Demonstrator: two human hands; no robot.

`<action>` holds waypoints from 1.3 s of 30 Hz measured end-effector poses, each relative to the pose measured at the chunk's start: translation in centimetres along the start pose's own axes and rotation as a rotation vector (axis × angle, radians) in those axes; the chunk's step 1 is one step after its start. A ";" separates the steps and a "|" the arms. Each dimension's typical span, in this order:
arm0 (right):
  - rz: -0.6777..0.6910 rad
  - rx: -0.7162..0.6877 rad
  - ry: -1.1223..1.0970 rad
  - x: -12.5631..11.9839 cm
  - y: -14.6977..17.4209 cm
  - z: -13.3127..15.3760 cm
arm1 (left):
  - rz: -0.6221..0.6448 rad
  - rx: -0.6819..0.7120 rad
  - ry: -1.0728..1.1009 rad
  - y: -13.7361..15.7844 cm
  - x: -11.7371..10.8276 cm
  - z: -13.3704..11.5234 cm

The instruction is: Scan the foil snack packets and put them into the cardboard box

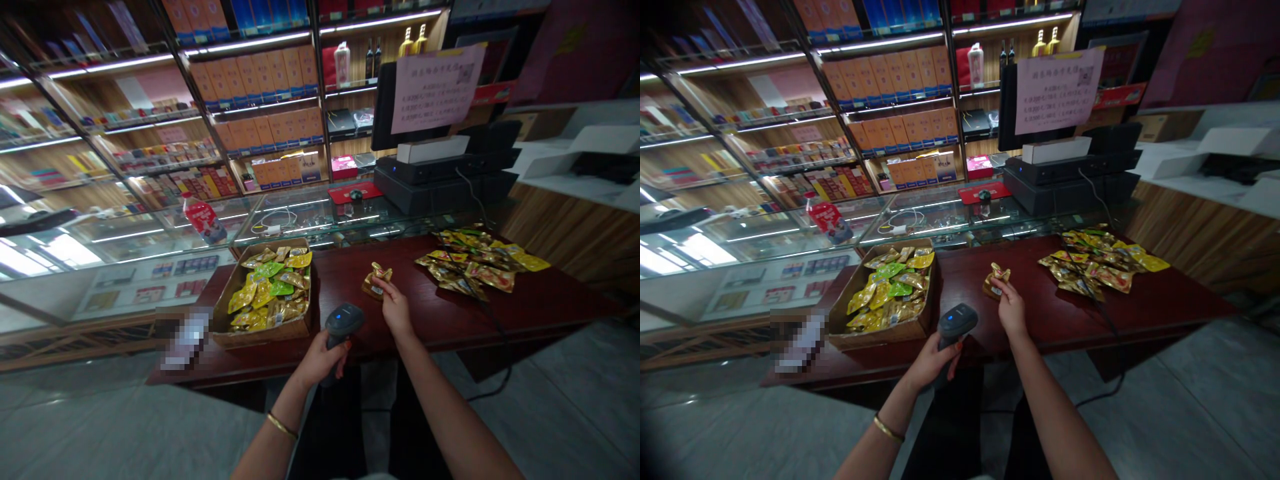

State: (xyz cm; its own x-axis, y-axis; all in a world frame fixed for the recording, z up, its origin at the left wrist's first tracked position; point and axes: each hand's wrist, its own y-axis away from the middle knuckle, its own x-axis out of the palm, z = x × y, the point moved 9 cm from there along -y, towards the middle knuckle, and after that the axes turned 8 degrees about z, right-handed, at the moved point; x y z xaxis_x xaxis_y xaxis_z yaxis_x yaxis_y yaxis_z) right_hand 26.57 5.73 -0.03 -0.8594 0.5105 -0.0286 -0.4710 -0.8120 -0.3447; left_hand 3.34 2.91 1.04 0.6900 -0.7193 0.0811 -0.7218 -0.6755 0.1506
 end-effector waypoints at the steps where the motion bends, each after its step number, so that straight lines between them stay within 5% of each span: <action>1: -0.003 -0.002 0.002 0.0 0.0 0.0 | 0.002 -0.002 0.000 0.0 0.0 0.1; 21: -0.020 -0.127 0.073 -0.5 0.0 0.3 | 0.026 0.045 -0.032 0.1 0.0 -0.1; 39: -0.025 -0.008 0.068 -0.3 -0.2 -1.0 | 0.021 0.065 -0.012 0.0 0.0 -0.2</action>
State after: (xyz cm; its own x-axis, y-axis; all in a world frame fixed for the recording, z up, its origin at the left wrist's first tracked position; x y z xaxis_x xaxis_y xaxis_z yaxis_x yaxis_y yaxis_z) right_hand 27.08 6.00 -0.93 -0.8320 0.5484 -0.0833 -0.4897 -0.7968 -0.3539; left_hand 3.36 2.93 1.25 0.6744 -0.7349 0.0712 -0.7382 -0.6692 0.0846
